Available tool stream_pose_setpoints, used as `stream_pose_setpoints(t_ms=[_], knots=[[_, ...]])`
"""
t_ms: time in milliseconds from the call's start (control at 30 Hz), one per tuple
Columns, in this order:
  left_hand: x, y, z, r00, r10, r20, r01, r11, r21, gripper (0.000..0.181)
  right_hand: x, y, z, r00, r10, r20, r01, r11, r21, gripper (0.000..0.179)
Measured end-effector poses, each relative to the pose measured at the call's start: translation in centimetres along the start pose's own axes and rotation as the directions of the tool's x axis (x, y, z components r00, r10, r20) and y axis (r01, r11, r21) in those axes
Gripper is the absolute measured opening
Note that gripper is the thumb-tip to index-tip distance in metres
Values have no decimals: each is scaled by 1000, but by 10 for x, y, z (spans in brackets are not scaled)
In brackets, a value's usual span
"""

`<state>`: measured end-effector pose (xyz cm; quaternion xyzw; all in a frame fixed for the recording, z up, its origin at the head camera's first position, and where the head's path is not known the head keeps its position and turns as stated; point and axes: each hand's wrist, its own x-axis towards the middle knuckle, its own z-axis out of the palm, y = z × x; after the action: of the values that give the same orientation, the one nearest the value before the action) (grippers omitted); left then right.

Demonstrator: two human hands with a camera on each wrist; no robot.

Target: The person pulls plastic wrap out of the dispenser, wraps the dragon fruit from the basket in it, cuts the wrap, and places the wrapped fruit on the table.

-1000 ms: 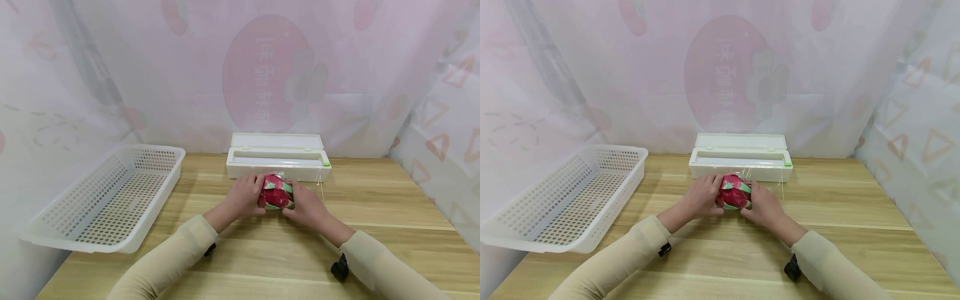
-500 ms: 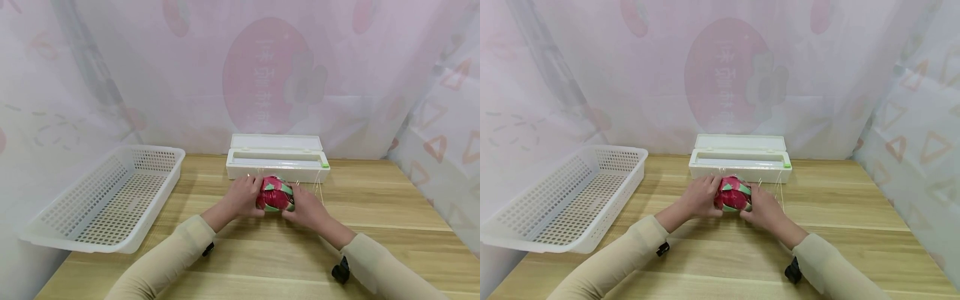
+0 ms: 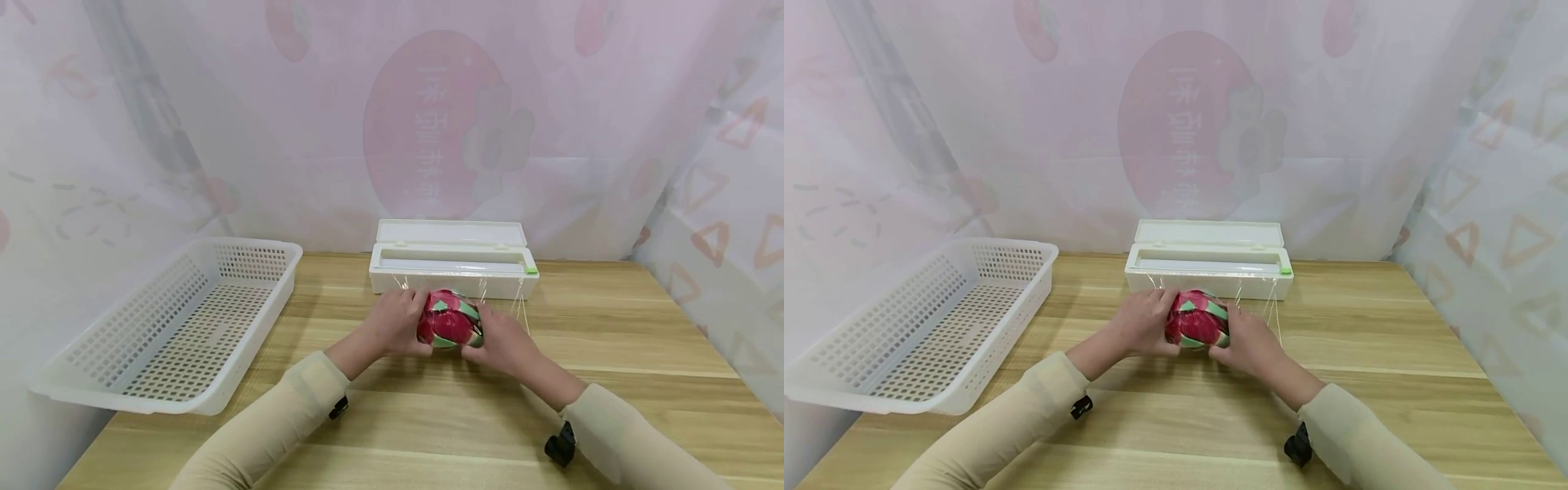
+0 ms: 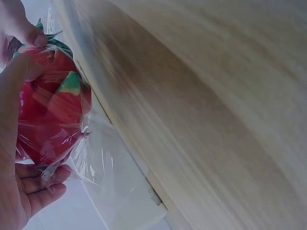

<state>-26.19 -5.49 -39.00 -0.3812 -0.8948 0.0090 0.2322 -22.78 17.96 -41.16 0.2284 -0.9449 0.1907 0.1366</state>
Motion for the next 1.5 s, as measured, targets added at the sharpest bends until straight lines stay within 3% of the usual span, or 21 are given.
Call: stream_pose_setpoints(t_ms=[333,633,1133,1500], knots=[[-2,0,-3,1000,0,19,1,1000,-29,81,-1,-2,-3,999,7,36,-6,1000,-14,72],[-2,-3,-5,993,-51,103,65,989,-132,83,0,-4,-9,997,28,76,-27,1000,-9,67],[-1,-4,-5,983,-93,161,122,975,-184,80,5,-6,-18,986,46,161,-49,999,17,65],[-1,-4,-5,976,-101,192,138,973,-186,81,11,-1,-22,970,51,236,-65,997,49,44]])
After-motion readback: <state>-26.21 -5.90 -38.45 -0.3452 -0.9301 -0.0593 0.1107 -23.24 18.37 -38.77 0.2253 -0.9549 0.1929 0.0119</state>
